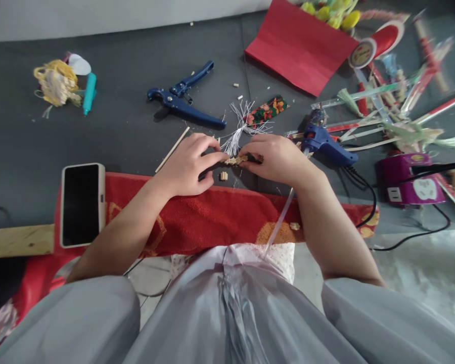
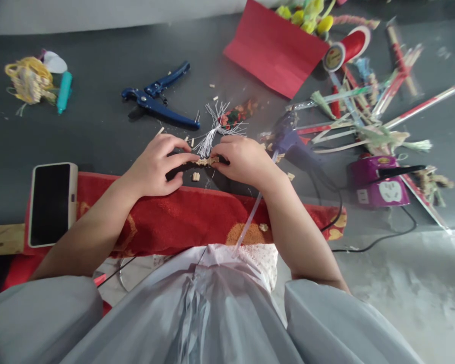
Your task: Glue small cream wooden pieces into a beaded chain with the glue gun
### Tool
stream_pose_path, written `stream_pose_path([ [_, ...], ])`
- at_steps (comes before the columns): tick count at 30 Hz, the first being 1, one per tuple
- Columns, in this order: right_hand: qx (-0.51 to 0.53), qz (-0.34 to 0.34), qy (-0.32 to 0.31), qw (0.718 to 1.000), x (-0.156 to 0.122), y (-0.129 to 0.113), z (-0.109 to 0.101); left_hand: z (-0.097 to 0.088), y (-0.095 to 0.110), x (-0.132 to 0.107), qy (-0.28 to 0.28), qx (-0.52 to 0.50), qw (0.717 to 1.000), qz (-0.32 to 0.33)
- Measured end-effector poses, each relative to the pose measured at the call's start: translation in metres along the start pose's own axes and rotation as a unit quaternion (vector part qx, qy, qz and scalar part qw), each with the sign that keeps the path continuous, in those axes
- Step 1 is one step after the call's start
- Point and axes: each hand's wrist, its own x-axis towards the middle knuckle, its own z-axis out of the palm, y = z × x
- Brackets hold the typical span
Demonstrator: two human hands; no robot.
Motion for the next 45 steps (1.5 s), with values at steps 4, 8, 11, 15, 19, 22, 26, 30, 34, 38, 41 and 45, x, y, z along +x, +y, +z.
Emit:
stream_pose_path([
  [4,0.002,-0.001,0.005,1.000,0.000,0.000,0.000,0.002,0.003,0.000,0.010,0.005,1.000,0.009],
  [8,0.002,-0.001,0.005,1.000,0.000,-0.001,0.000,0.003,0.003,-0.001,0.009,0.005,1.000,0.012],
  [11,-0.001,0.002,0.006,1.000,0.000,-0.001,-0.001,0.004,0.001,-0.001,0.011,-0.003,1.000,-0.003],
  [15,-0.003,0.005,0.003,1.000,0.000,0.000,-0.001,0.005,-0.005,-0.001,0.041,-0.028,0.998,-0.026],
  [19,0.000,0.000,0.006,1.000,0.000,0.001,-0.001,0.003,-0.008,-0.001,0.051,-0.028,0.997,-0.053],
  [22,-0.001,-0.002,0.007,1.000,0.000,0.002,-0.001,0.002,-0.009,0.000,0.046,-0.021,0.995,-0.080],
  [26,-0.003,-0.005,0.011,1.000,0.000,0.002,-0.001,0.000,-0.013,-0.001,0.056,-0.024,0.994,-0.095],
  [30,-0.009,-0.006,0.010,1.000,0.000,0.002,0.000,-0.003,-0.018,-0.002,0.078,-0.028,0.993,-0.088],
  [34,-0.008,-0.004,0.011,1.000,0.000,0.003,0.000,-0.004,-0.022,-0.002,0.097,-0.024,0.993,-0.063],
  [38,-0.009,-0.003,0.010,1.000,0.000,0.003,0.000,-0.004,-0.023,-0.002,0.084,-0.019,0.994,-0.070],
  [41,-0.009,-0.004,0.009,1.000,0.000,0.002,0.000,-0.004,-0.021,-0.001,0.080,-0.010,0.994,-0.076],
  [45,-0.007,-0.003,0.005,1.000,0.000,0.002,-0.001,-0.003,-0.021,0.000,0.129,-0.027,0.991,-0.023],
])
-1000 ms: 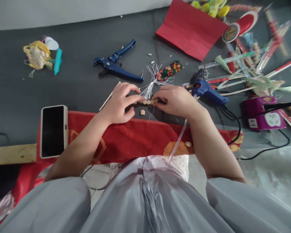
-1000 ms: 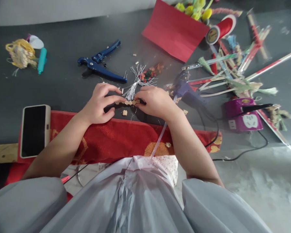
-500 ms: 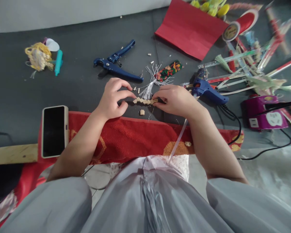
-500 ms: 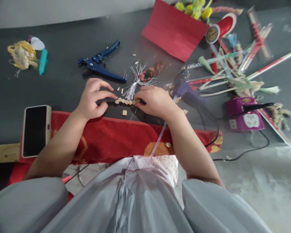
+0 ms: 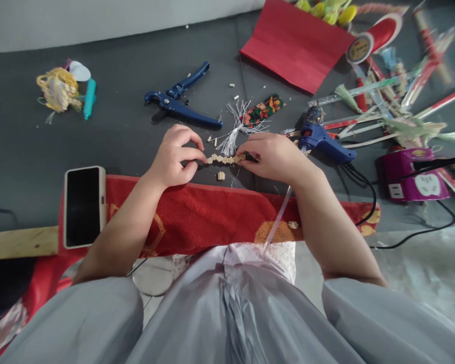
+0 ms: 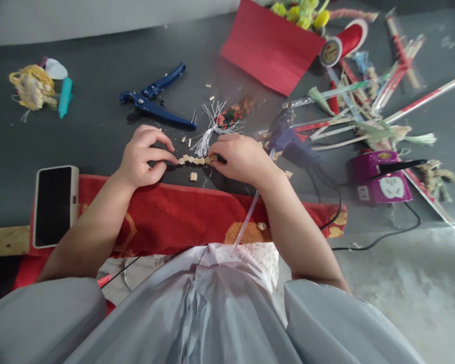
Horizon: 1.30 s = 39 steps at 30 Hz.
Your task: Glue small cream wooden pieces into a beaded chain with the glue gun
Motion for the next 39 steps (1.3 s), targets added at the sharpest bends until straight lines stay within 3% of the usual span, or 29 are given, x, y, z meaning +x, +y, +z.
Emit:
stream_pose_path([
  [9,0.004,0.001,-0.002,1.000,0.000,0.000,0.000,0.002,0.001,-0.001,-0.015,-0.030,0.999,0.011],
  [17,0.005,0.000,-0.002,1.000,0.000,-0.002,0.000,0.001,0.003,0.001,-0.078,-0.020,0.995,-0.051],
  [39,0.063,0.010,0.020,0.998,-0.005,0.004,-0.012,0.002,0.003,-0.001,-0.081,-0.015,0.995,-0.050],
])
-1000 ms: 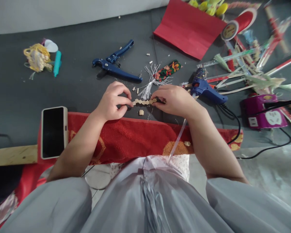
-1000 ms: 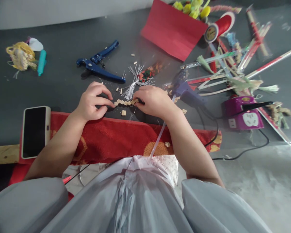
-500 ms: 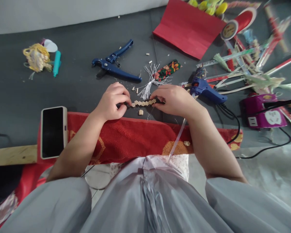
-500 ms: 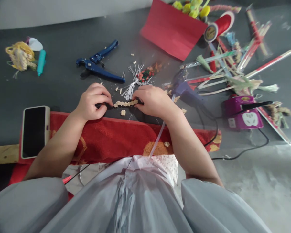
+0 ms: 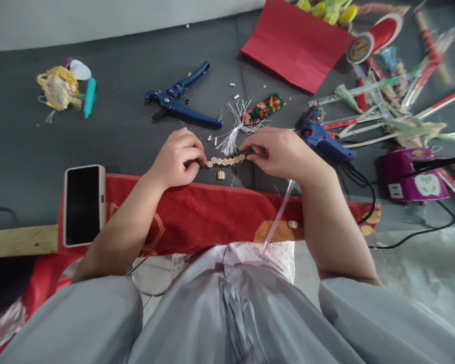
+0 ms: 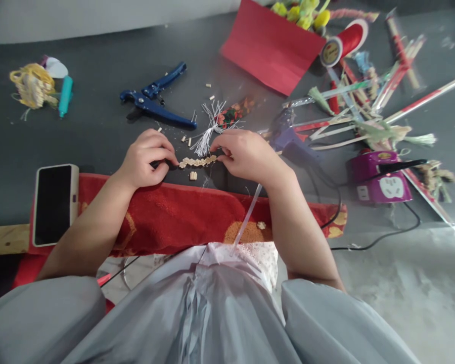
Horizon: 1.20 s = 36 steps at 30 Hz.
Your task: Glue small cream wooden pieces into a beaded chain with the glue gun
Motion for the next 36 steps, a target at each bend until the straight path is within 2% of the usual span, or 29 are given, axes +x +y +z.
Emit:
stream_pose_path([
  [9,-0.026,-0.003,0.040,0.999,-0.001,0.001,-0.002,0.003,-0.003,-0.002,0.025,0.013,1.000,0.012],
  [12,-0.046,0.006,0.046,0.998,0.000,0.000,-0.001,0.004,-0.002,-0.002,0.016,0.020,1.000,0.007],
  [18,-0.051,0.004,0.042,0.998,0.001,0.001,-0.002,0.003,-0.001,-0.002,0.008,0.021,1.000,-0.011],
  [25,0.016,-0.020,0.026,0.999,0.000,0.003,-0.002,0.002,0.000,-0.001,-0.003,0.029,0.999,-0.014],
  [31,0.001,-0.019,0.027,0.999,0.000,0.002,0.002,0.003,0.000,-0.001,0.010,0.038,0.999,0.000],
  [36,-0.006,-0.053,0.027,0.998,0.001,0.006,0.009,0.003,0.000,-0.001,0.019,0.038,0.999,0.004],
])
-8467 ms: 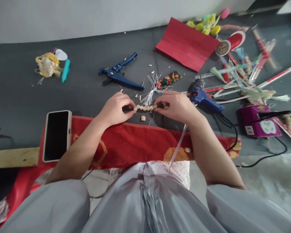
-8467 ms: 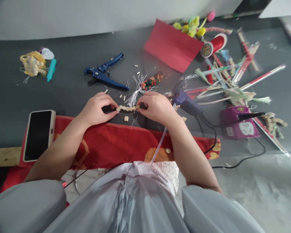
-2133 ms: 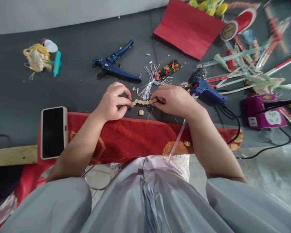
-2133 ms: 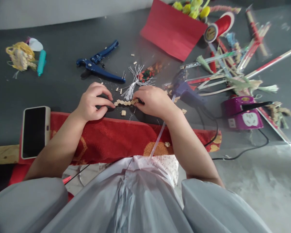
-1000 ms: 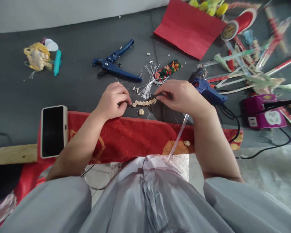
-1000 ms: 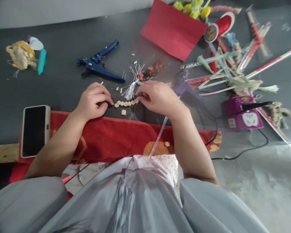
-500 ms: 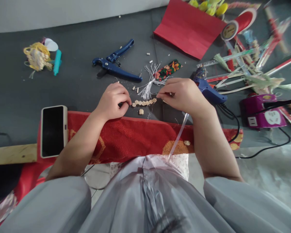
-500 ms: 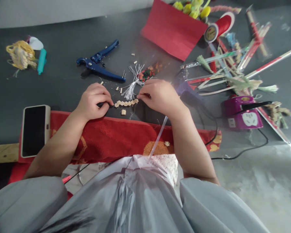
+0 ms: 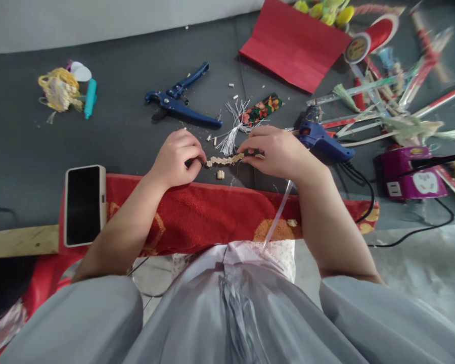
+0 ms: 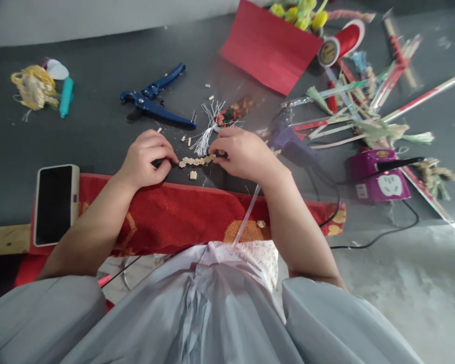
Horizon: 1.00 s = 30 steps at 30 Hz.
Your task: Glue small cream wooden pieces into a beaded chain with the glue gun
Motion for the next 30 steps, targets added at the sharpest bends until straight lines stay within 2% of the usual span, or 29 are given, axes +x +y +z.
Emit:
stream_pose_path([
  [6,0.028,-0.048,0.020,0.998,0.003,-0.002,0.003,-0.004,0.008,0.002,0.056,-0.040,0.996,-0.054],
  [10,0.071,-0.081,0.024,0.994,0.004,-0.008,0.003,-0.010,0.021,0.005,0.079,-0.128,0.982,-0.110],
  [12,0.095,-0.097,0.026,0.990,0.004,-0.011,0.002,-0.012,0.026,0.006,0.060,-0.196,0.965,-0.162],
  [15,0.123,-0.125,0.037,0.984,0.004,-0.014,0.001,-0.013,0.029,0.008,0.007,-0.319,0.915,-0.247],
  [18,0.148,-0.140,0.040,0.978,0.004,-0.017,0.001,-0.014,0.028,0.010,-0.058,-0.422,0.858,-0.287],
  [20,0.160,-0.142,0.038,0.976,0.004,-0.020,0.001,-0.014,0.028,0.010,-0.092,-0.458,0.833,-0.298],
  [25,0.178,-0.153,0.029,0.972,0.006,-0.026,0.005,-0.016,0.033,0.011,-0.149,-0.479,0.816,-0.288],
  [30,0.171,-0.167,0.039,0.970,0.007,-0.029,0.011,-0.017,0.041,0.012,-0.148,-0.473,0.816,-0.296],
])
